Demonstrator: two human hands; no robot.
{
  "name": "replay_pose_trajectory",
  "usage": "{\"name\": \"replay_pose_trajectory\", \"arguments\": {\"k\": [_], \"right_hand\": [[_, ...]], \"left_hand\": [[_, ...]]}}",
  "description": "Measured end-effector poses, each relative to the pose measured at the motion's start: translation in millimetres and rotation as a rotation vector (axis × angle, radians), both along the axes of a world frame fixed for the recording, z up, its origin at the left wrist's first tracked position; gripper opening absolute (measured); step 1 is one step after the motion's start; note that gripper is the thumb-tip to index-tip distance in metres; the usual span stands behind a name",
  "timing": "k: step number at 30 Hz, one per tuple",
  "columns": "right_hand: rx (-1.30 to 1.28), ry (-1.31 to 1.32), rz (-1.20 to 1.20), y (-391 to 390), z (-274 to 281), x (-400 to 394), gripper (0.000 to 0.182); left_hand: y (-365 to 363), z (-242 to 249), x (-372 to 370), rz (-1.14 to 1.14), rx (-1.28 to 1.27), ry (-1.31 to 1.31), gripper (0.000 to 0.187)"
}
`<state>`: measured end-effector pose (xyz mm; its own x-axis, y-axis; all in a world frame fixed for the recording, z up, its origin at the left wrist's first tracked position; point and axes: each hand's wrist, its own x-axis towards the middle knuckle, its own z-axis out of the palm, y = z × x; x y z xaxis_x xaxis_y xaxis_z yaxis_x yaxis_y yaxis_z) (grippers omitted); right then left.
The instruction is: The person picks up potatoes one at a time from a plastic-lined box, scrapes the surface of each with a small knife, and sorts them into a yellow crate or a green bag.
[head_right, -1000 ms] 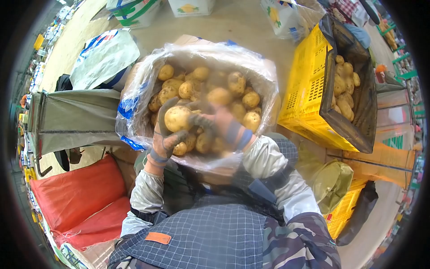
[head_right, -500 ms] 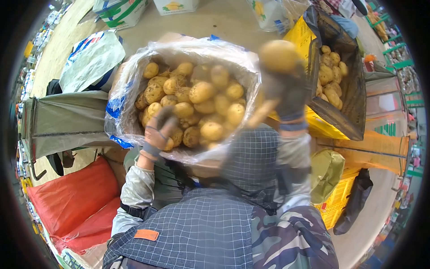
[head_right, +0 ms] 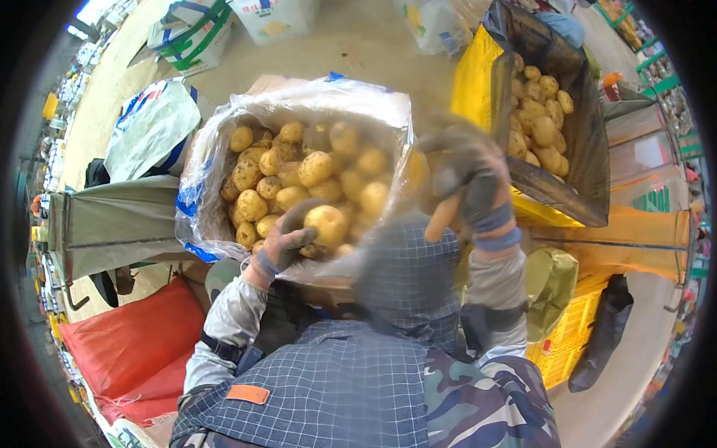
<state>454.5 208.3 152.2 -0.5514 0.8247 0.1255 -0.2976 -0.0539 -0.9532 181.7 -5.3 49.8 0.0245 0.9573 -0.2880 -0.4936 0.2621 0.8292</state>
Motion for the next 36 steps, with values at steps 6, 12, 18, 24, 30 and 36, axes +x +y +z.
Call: {"name": "replay_pose_trajectory", "arguments": {"k": [6,12,18,24,30,36], "right_hand": [[-0.216,-0.151,0.345,-53.1,-5.9,-82.3,0.036],[-0.004,-0.452,0.408,-87.0,-35.9,-117.8,0.043],[0.268,-0.738,0.257,-103.6,-31.9,-130.5,0.050],[0.629,-1.139,0.517,-111.4,-2.8,-154.9,0.048],[0.630,-1.072,0.663,-116.3,-16.5,-152.8,0.049],[-0.139,-0.359,0.512,-108.3,-81.1,-155.8,0.060]], "left_hand": [[-22.2,43.7,5.9,0.283,0.110,-0.198,0.055],[-31.0,35.1,3.0,0.445,0.043,0.090,0.065],[-29.8,40.9,1.6,0.514,-0.140,0.056,0.065],[-34.2,30.2,-2.5,0.546,-0.080,0.298,0.064],[-47.6,5.3,-11.4,0.563,-0.110,0.228,0.063],[-20.7,66.6,-2.0,0.482,0.003,0.599,0.061]]}}
